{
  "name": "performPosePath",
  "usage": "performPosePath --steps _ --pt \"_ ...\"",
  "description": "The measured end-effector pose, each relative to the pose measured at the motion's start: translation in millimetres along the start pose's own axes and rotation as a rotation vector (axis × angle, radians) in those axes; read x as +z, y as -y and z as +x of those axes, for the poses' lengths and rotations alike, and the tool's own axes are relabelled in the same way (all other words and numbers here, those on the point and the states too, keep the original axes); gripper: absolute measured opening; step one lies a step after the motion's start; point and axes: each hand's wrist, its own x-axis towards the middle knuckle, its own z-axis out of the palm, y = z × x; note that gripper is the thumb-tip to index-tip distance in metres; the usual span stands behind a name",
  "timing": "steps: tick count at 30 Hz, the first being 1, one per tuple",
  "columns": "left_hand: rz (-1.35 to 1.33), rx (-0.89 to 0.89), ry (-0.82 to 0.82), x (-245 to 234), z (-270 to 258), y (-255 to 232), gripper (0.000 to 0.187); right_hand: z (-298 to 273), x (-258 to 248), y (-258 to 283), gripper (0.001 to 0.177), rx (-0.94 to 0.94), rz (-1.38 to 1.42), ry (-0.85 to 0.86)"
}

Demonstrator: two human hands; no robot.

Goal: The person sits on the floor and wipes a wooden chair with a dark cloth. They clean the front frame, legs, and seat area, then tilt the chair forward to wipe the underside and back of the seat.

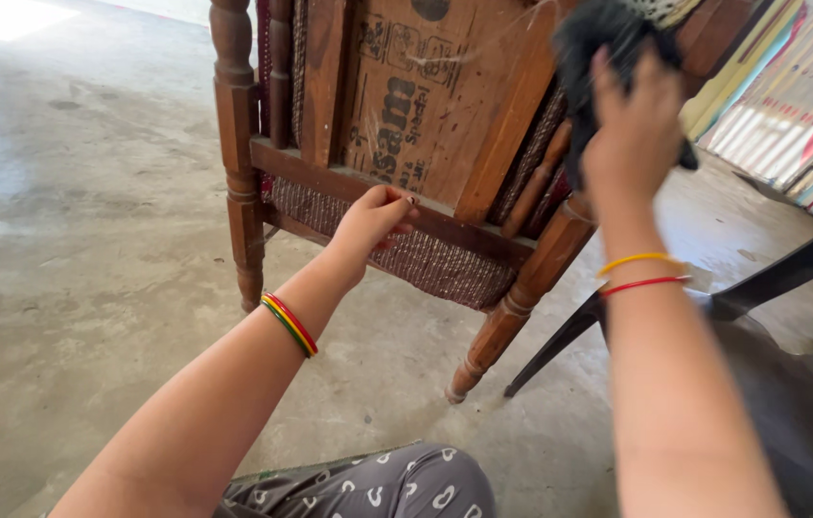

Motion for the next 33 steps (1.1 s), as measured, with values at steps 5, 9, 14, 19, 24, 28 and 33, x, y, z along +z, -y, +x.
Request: performPosePath --steps 5,9,14,19,24,28,33 --pt "-0.031 -0.036 -0.005 -11.2 -9.6 13.8 0.017 -158.1 95.1 44.6 0.036 0.313 0.085 0.2" --pt "-0.038 -0.079 -0.039 -33.5 -16.9 12.9 0.017 -254.0 96.4 25.1 0.045 -0.364 -0.221 0.769" --pt "-0.001 -0.095 -0.067 -44.8 -13.5 8.2 0.017 -177.5 85.5 5.6 0.033 -0.152 -0.208 0.475" --pt "-0.003 -0.084 -0.076 -40.9 -3.6 14.4 0.017 0.4 27.1 23.1 0.04 -0.328 -0.134 -0.255" --pt "-0.006 -0.123 -0.096 -43.2 -5.9 34.4 0.017 4.4 45.8 61.6 0.074 -0.33 -0.176 -0.111" --pt "-0.024 -0.157 -0.111 -58.7 -11.8 43.2 0.018 -130.8 97.1 50.4 0.027 -0.353 -0.17 0.107" --pt "-0.013 -0.181 -0.157 -79.5 -15.8 38.2 0.017 -243.8 129.1 25.7 0.03 -0.397 -0.073 0.514"
